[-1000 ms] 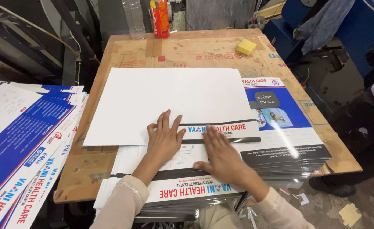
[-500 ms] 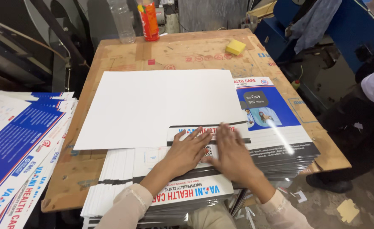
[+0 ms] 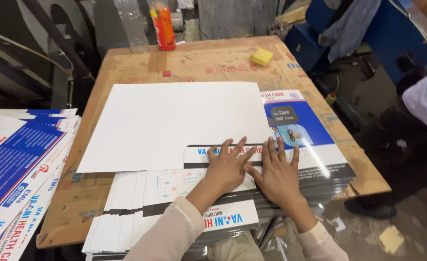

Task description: The person sits and repeatedly folds printed sheets in half by hand. They pick up a sheet from a stack, fold it, and place it on a separate pile on the table.

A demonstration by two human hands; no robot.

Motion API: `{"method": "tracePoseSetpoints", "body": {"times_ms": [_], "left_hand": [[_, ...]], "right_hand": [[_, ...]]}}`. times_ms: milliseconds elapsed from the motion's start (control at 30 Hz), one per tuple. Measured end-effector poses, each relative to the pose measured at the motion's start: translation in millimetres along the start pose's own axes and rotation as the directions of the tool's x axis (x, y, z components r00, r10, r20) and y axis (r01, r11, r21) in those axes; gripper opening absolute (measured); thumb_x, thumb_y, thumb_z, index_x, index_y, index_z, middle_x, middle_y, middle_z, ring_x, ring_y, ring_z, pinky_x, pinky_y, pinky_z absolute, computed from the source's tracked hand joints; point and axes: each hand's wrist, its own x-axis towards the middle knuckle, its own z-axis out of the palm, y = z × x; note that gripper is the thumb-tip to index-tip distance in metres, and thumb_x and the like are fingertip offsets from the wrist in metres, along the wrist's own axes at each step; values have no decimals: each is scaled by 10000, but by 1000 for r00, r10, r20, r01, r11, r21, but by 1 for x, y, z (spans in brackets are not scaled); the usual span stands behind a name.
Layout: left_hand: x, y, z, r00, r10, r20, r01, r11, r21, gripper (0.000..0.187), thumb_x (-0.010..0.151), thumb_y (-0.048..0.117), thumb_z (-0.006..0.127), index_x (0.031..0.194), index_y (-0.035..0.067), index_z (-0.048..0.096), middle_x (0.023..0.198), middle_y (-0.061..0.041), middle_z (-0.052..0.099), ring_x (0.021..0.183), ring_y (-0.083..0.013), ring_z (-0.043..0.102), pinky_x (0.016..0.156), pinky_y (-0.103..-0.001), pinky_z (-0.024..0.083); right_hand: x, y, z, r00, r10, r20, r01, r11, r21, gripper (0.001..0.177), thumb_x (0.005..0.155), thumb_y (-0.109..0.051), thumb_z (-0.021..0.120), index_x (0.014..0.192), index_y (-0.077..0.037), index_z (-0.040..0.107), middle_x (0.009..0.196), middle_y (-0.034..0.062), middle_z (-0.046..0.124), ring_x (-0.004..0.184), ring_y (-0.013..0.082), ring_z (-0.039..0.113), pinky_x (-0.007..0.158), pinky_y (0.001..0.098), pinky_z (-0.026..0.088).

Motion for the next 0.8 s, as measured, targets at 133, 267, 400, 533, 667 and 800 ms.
{"method": "tracePoseSetpoints", "body": {"times_ms": [133, 267, 400, 533, 667, 800], "left_hand": [[-6, 0, 10, 1000, -31, 2, 31, 998, -47, 480, 991, 356, 517, 1470, 330, 514, 1641, -39, 339, 1457, -361, 304, 1059, -708, 226], [-1, 2, 4, 998, -64, 18, 65, 997, -35, 480, 992, 375, 510, 1470, 334, 511, 1632, -47, 331, 1452, -367, 297, 1060, -715, 210], [-2, 8, 2, 996, -87, 1, 87, 996, -26, 478, 998, 398, 506, 1469, 324, 511, 1627, -73, 325, 1453, -379, 290, 1061, -736, 201], [-3, 11, 2, 996, -86, 4, 86, 996, -27, 478, 993, 400, 515, 1463, 313, 520, 1629, -80, 324, 1453, -400, 283, 1057, -755, 192], [-10, 11, 11, 997, -76, -9, 75, 997, -36, 477, 990, 401, 524, 1457, 305, 527, 1625, -49, 356, 1456, -406, 298, 1053, -767, 191], [-2, 5, 7, 997, -28, -71, 28, 1000, -3, 493, 986, 493, 515, 1446, 316, 545, 1631, -27, 378, 1481, -366, 318, 1088, -736, 204]], "right_hand": [[3, 12, -3, 998, 36, 52, -36, 999, 16, 901, 941, -686, 417, 1490, 29, 406, 1585, 201, 375, 1515, 368, 249, 1179, 678, 46], [7, 16, -13, 996, 48, 79, -47, 999, -17, 897, 921, -703, 450, 1474, 3, 423, 1580, 184, 376, 1509, 405, 230, 1148, 700, 57], [-27, 10, -31, 1000, 13, 4, -13, 1000, 25, 901, 872, -690, 482, 1457, -7, 432, 1578, 151, 384, 1511, 401, 216, 1148, 701, 65], [-37, 10, -36, 1000, -12, -2, 12, 999, 38, 923, 864, -701, 488, 1459, 2, 422, 1577, 148, 378, 1501, 397, 212, 1140, 708, 74], [-20, 23, -21, 995, -29, 91, 21, 997, 81, 867, 919, -653, 482, 1482, 1, 414, 1598, 138, 371, 1507, 399, 204, 1120, 708, 80], [-14, 25, -19, 999, -9, 45, 5, 997, 80, 853, 938, -644, 478, 1481, 11, 424, 1600, 170, 376, 1518, 375, 225, 1153, 694, 100]]}}
